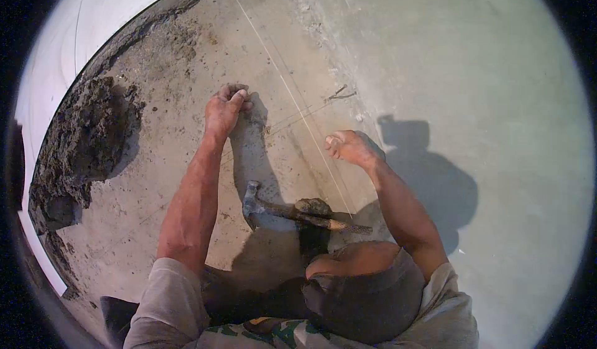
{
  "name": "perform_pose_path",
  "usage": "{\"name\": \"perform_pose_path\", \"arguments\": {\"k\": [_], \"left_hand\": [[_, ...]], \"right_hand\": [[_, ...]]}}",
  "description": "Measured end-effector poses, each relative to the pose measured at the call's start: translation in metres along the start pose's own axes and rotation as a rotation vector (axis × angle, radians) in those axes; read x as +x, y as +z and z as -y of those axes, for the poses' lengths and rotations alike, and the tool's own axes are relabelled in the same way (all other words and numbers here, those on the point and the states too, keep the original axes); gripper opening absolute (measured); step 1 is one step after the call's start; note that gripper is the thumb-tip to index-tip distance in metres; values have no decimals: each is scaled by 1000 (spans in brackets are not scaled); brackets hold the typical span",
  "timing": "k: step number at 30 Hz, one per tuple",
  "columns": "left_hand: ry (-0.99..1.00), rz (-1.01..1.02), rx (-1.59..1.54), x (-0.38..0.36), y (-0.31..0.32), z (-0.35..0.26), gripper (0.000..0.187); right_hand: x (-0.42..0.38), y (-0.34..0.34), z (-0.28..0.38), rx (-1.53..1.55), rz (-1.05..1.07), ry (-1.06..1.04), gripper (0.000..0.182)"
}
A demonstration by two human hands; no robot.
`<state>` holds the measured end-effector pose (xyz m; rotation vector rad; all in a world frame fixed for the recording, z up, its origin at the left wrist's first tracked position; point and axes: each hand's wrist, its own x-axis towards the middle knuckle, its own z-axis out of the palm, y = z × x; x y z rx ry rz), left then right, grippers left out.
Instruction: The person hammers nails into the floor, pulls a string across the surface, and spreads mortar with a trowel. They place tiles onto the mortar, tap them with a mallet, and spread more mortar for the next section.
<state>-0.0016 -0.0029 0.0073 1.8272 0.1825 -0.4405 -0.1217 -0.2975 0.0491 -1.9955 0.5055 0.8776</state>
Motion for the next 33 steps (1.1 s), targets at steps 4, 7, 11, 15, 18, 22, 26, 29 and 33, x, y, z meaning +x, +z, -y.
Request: {"name": "perform_pose_path", "arguments": {"k": [4,7,11,15,18,22,26,29,33], "left_hand": [[13,13,-56,2,2,5,29],[26,11,-34,1,0,3,30],[7,12,-17,-3,-1,-4,32],[10,2,-49,-3,1,-1,33],[5,7,-102,2,3,6,32],[65,-40,131,-6,3,-4,33],[107,-47,221,-19,7,-10,39],[163,39,208,-27,15,-6,42],[31,91,241,-49,25,-31,43]], "right_hand": [[-1,5,3,-92,-42,-1,33],[0,4,1,-84,-56,-34,36],[-2,6,4,-109,-81,-27,42],[1,7,1,-22,-60,-21,42],[0,11,5,10,-115,-2,41],[6,12,0,-114,-164,19,41],[18,14,-13,-132,-190,54,40],[18,12,-15,-85,-197,18,41],[9,10,-7,25,-168,48,46]]}}
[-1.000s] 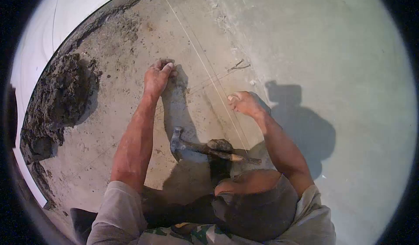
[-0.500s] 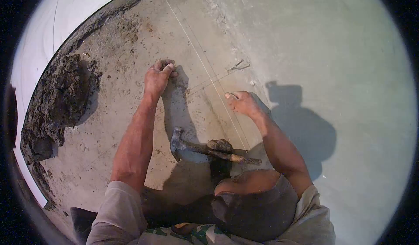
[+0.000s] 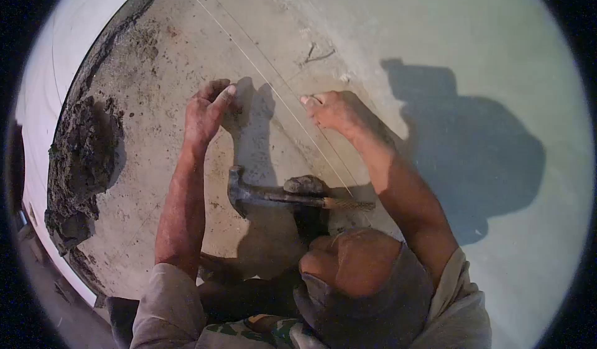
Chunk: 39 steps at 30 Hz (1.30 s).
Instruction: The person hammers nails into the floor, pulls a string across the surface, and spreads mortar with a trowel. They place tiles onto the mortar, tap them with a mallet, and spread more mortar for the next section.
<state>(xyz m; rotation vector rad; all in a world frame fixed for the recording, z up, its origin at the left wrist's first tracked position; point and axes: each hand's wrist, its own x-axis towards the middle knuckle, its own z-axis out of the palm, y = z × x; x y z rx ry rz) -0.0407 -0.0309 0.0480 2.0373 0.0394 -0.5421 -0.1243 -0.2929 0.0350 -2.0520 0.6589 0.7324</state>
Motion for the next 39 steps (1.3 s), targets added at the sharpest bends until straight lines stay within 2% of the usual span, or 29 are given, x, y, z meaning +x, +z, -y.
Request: {"name": "perform_pose_path", "arguments": {"k": [2,8,11,17,21,23,27,30,32,39], "left_hand": [[-32,66,-91,-1,3,-2,45],[-25,39,66,1,11,-12,48],[-20,66,32,3,15,-9,50],[1,89,115,12,16,4,54],[-37,103,58,13,15,3,55],[-68,122,20,11,14,0,55],[-41,116,36,9,12,-2,54],[-58,128,78,9,11,-4,54],[-56,133,61,11,11,-2,54],[-53,148,57,17,12,10,55]], "right_hand": [[5,1,-6,52,11,-73,43],[4,-4,-4,37,37,-62,43],[0,-4,-4,105,29,-107,43],[6,-6,-9,-11,36,-104,49],[4,-7,-6,-43,36,-103,48],[2,-7,-3,54,35,-88,40],[5,-3,-7,96,-4,-126,40],[2,-5,-2,58,13,-49,39],[5,-3,-7,102,17,-105,39],[3,-5,-4,59,6,-98,38]]}}
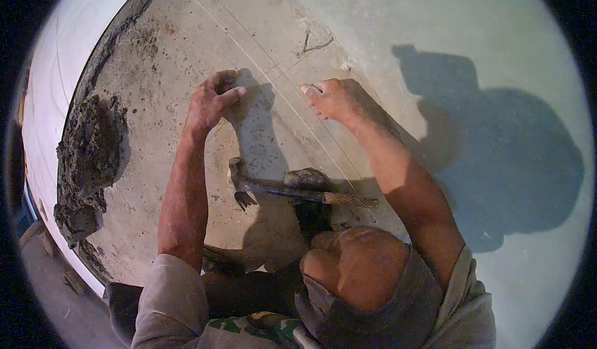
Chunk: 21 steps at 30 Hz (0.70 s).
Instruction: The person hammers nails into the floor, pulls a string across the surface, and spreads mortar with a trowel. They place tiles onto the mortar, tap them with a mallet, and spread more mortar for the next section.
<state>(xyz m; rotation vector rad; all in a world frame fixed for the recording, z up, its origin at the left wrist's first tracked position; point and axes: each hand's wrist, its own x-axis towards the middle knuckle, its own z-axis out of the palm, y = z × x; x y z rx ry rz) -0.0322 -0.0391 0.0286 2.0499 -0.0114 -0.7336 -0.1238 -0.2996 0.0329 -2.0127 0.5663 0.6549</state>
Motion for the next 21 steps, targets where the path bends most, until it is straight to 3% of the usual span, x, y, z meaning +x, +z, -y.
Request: {"name": "perform_pose_path", "arguments": {"k": [21], "left_hand": [[-16,-12,-29,-6,-1,-7,60]], "right_hand": [[6,1,-4,26,41,73,39]]}}
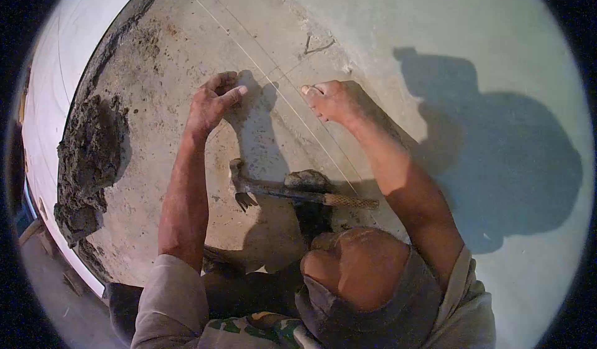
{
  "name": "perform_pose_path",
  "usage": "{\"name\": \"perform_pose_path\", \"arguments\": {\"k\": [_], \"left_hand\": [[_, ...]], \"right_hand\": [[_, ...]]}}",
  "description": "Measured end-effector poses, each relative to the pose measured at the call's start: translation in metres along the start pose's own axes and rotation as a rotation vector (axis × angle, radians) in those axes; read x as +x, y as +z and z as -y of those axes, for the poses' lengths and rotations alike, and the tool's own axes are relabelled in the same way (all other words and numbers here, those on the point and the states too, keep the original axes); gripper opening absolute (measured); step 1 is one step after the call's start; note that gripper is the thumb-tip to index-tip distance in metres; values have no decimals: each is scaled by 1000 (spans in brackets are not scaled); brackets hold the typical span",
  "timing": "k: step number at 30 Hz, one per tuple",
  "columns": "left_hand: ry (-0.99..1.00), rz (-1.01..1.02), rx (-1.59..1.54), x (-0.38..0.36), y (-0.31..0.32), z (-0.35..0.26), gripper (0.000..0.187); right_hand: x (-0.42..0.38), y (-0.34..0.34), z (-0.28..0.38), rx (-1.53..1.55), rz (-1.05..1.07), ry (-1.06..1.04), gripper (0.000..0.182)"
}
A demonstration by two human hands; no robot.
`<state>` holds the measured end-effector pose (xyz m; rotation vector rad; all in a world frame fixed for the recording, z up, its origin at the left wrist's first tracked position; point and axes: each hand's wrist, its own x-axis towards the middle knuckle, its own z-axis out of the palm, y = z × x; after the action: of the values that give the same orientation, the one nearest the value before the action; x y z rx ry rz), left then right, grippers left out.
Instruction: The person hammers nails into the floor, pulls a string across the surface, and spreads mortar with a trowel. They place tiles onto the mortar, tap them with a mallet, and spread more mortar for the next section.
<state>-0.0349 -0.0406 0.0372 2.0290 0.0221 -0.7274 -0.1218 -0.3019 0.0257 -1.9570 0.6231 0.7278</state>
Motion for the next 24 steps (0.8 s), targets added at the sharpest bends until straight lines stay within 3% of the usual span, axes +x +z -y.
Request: {"name": "perform_pose_path", "arguments": {"k": [12,14,17,19,21,24], "left_hand": [[80,2,23,-1,-2,2,56],[21,29,-81,-2,-6,-1,55],[84,-109,-78,0,-14,7,50],[103,-156,-127,1,-20,10,50],[190,-245,-176,0,-25,17,47],[181,-344,-185,-10,-44,10,45]], "right_hand": [[-7,1,4,-5,-52,-17,38],[1,2,-14,-158,-185,-235,41],[-52,6,33,-372,-281,-388,43],[-87,33,50,-487,-56,-450,43],[-108,71,37,-750,87,-647,42],[-119,109,16,-910,293,-718,40]]}}
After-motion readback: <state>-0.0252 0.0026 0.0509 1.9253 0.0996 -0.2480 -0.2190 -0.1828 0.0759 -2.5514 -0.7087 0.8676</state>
